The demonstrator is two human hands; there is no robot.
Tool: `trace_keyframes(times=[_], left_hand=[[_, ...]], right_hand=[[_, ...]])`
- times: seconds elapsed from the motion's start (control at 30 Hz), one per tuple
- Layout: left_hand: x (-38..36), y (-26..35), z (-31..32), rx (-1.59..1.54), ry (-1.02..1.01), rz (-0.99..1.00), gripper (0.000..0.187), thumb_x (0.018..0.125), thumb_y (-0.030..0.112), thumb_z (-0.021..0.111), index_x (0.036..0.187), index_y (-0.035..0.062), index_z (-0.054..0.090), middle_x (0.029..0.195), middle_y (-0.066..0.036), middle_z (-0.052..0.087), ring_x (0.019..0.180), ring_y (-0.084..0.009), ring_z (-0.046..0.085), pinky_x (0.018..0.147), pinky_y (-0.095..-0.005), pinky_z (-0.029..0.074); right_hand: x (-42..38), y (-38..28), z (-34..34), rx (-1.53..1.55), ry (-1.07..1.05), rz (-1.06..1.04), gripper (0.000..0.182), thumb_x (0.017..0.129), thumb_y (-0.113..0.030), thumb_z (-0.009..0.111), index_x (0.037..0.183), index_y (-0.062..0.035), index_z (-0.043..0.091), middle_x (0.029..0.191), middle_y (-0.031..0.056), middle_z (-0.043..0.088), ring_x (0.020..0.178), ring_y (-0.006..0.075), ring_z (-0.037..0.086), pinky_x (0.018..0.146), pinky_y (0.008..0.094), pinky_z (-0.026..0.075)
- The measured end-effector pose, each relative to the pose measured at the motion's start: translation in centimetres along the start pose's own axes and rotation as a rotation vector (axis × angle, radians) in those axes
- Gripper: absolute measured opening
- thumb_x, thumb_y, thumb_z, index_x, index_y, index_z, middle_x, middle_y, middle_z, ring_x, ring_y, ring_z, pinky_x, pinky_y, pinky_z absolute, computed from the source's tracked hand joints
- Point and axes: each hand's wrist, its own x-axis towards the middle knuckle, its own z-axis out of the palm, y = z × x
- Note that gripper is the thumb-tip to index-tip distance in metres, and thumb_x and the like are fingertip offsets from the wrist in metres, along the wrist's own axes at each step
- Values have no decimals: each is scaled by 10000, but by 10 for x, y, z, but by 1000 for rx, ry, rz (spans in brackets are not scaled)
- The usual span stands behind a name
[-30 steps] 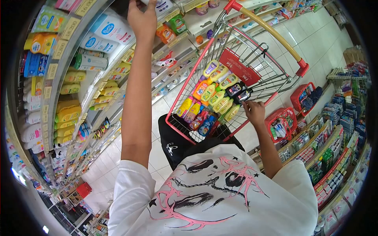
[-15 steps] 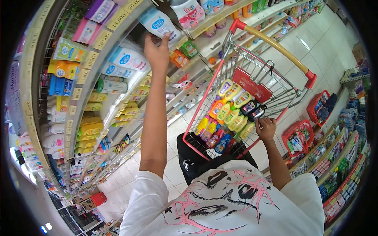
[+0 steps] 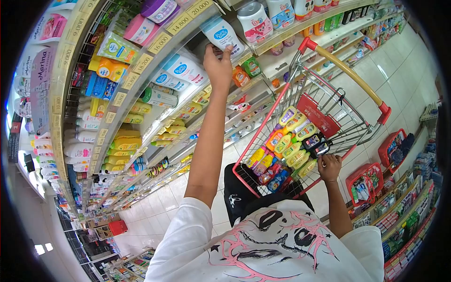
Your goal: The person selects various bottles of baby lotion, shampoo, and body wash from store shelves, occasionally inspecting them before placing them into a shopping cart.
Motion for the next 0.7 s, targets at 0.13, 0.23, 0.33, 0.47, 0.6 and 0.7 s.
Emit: trace_keyframes(times=[0.13, 0.23, 0.33, 0.47, 0.6, 0.7], left_hand=[[0, 1, 1, -11, 17, -23, 354, 821, 222, 757, 967, -44, 573, 869, -144, 679, 806, -217, 644, 751, -344, 496], [-1, -4, 2, -11, 3, 3, 352, 824, 219, 754, 974, -44, 575, 869, -146, 679, 808, -218, 645, 753, -345, 496], [-2, -4, 4, -15, 31, 34, 347, 825, 214, 752, 986, -40, 580, 869, -143, 679, 806, -216, 644, 747, -343, 497], [-3, -4, 5, -65, 42, 19, 349, 810, 195, 751, 987, -57, 587, 857, -169, 663, 801, -275, 636, 752, -391, 481], [-4, 0, 3, -23, 40, 16, 362, 807, 195, 754, 1007, -53, 581, 860, -161, 659, 797, -272, 633, 756, -389, 483], [-7, -1, 4, -50, 31, 2, 421, 805, 199, 758, 1068, -61, 559, 885, -157, 645, 802, -276, 629, 767, -395, 486]], right_hand=[[0, 0, 0, 9, -5, 1, 173, 814, -146, 655, 659, -89, 602, 615, 28, 572, 618, 215, 561, 688, 377, 393], [1, -2, 1, 35, 42, -2, 280, 822, -141, 654, 583, -88, 517, 569, 25, 516, 599, 214, 532, 688, 369, 370], [0, -1, 1, 38, 36, 11, 274, 822, -140, 653, 586, -86, 524, 575, 27, 520, 604, 217, 534, 688, 370, 371], [-2, 2, 2, 51, 25, 21, 258, 813, -141, 660, 594, -83, 537, 578, 29, 526, 607, 219, 536, 690, 371, 375], [-3, 3, 2, 33, 17, 11, 247, 814, -150, 657, 601, -90, 547, 582, 22, 536, 601, 211, 537, 707, 366, 386], [-3, 3, 1, 29, 10, 13, 237, 815, -156, 659, 609, -94, 559, 586, 17, 544, 597, 205, 538, 722, 366, 402]])
